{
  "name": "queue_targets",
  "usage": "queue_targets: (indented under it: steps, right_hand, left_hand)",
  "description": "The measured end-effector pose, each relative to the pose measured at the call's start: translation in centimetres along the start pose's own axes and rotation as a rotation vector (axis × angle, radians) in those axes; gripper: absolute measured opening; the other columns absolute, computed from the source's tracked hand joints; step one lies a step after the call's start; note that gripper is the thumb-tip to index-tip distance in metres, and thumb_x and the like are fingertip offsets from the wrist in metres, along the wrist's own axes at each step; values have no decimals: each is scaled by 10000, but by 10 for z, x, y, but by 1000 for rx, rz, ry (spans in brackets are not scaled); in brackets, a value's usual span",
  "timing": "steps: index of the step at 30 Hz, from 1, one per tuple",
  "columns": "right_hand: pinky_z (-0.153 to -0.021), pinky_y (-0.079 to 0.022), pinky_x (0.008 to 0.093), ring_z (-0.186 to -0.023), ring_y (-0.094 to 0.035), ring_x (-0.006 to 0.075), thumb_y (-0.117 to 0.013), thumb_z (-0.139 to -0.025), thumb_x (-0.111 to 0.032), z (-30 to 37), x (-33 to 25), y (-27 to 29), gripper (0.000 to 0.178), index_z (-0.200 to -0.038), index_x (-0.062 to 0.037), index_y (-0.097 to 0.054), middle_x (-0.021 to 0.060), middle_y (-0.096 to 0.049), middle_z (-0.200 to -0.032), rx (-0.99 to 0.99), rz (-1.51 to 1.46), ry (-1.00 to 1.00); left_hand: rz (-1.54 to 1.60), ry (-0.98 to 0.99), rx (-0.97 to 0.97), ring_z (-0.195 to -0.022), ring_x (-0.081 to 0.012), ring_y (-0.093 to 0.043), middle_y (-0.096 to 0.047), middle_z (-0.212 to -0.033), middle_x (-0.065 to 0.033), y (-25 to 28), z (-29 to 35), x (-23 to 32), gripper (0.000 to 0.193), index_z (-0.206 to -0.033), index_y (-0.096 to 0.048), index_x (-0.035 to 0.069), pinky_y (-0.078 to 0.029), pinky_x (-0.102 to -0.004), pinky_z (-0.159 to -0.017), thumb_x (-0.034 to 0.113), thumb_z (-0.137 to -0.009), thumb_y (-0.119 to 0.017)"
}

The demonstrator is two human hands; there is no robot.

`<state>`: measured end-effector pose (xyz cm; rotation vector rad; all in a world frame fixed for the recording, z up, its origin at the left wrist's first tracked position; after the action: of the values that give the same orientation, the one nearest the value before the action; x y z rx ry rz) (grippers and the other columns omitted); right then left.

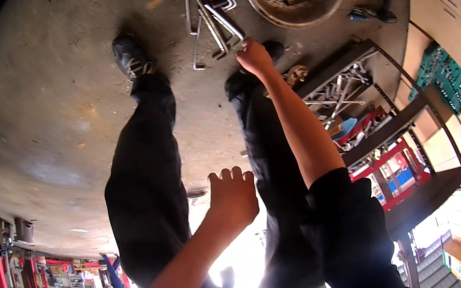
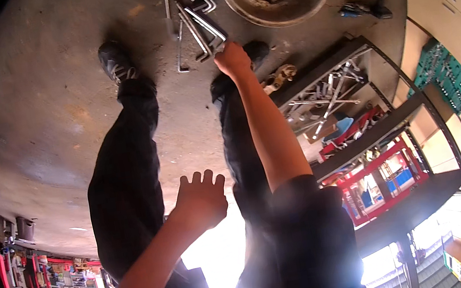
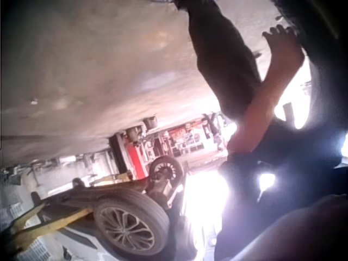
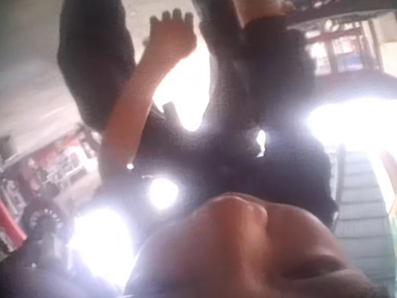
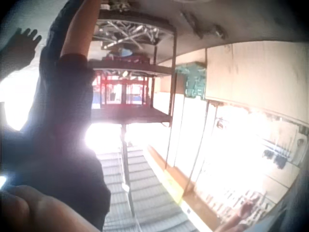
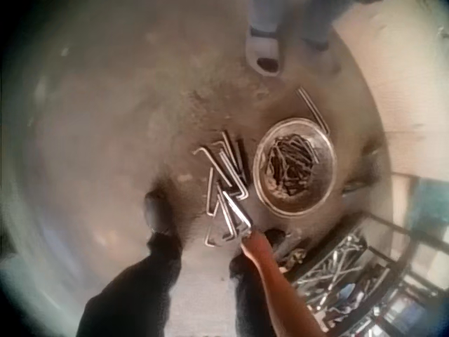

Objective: The person picks up hex keys from a metal bowl and the floor, compares them, and places them into slots on a wall-mounted tool rack. The person handles the tools one by one, occasionally inspecting them before placing them on the rack.

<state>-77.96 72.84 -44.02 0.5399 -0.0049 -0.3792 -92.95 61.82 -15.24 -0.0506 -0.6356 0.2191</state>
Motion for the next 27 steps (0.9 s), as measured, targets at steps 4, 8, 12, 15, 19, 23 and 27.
queue_targets:
  steps: [4, 8, 12, 15, 19, 23, 27]
  right_hand:
    - [-865, -473, 468, -1009, -585, 396, -593, -750, -198, -40, -19, -17, 391, -1096, -26, -537, 228, -588, -1090, 179, -86, 180]
    - [-798, -502, 464, -874, -635, 396, -629, -745, -185, -41, -48, -45, 405, -1065, 14, -480, 230, -647, -927, 7, -376, 174]
    - [-801, -499, 478, -884, -632, 417, -658, -758, -233, -43, -50, -57, 499, -1096, 14, -388, 249, -645, -933, 103, -273, 71]
    - [-801, -498, 491, -904, -629, 429, -665, -774, -295, -40, -57, -57, 563, -1127, 13, -353, 256, -646, -954, 139, -154, 45]
    - [-791, -508, 490, -914, -638, 410, -625, -798, -322, -41, -60, -62, 496, -1108, 14, -433, 258, -646, -966, 103, -29, -31]
    - [-765, -506, 487, -886, -636, 403, -629, -803, -280, -32, -86, -68, 400, -1060, -1, -501, 232, -648, -955, 173, -85, 26]
    - [-740, -491, 490, -854, -626, 405, -635, -810, -243, -29, -113, -65, 343, -1017, 1, -510, 212, -642, -925, 341, -253, 252]
  left_hand:
    - [-85, 29, 185, -1016, -282, -530, -537, -1094, -147, 34, 5, -14, 360, -1148, -526, 8, -399, -477, -855, 207, -848, -527]
    - [18, 52, 158, -1034, -275, -530, -537, -1100, -145, 55, 5, -22, 371, -1166, -519, 10, -404, -458, -861, 239, -875, -528]
    - [2, 41, 217, -1056, -278, -525, -537, -1109, -146, 61, 2, -19, 387, -1193, -502, 19, -403, -464, -872, 249, -882, -522]
    - [27, 8, 215, -1037, -279, -525, -537, -1101, -146, 67, 3, -15, 396, -1194, -493, 20, -403, -461, -869, 261, -882, -520]
    - [-3, 29, 200, -1009, -263, -523, -536, -1066, -136, 71, 3, -15, 377, -1171, -510, 25, -402, -447, -839, 259, -876, -525]
    - [13, 15, 342, -978, -255, -523, -537, -1017, -121, 77, 4, -11, 356, -1129, -530, 9, -390, -431, -836, 249, -866, -545]
    - [35, 24, 286, -968, -247, -521, -540, -976, -115, 88, 5, -14, 349, -1087, -546, -14, -380, -405, -841, 228, -837, -573]
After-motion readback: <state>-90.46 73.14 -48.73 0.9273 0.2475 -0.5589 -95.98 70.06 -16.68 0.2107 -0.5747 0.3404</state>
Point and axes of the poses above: each hand's wrist, its own z-axis away from the middle knuckle, its own y-axis out of the back of the hand, x = y × z, the point moved 6 cm from there along -z, towards the middle knuckle
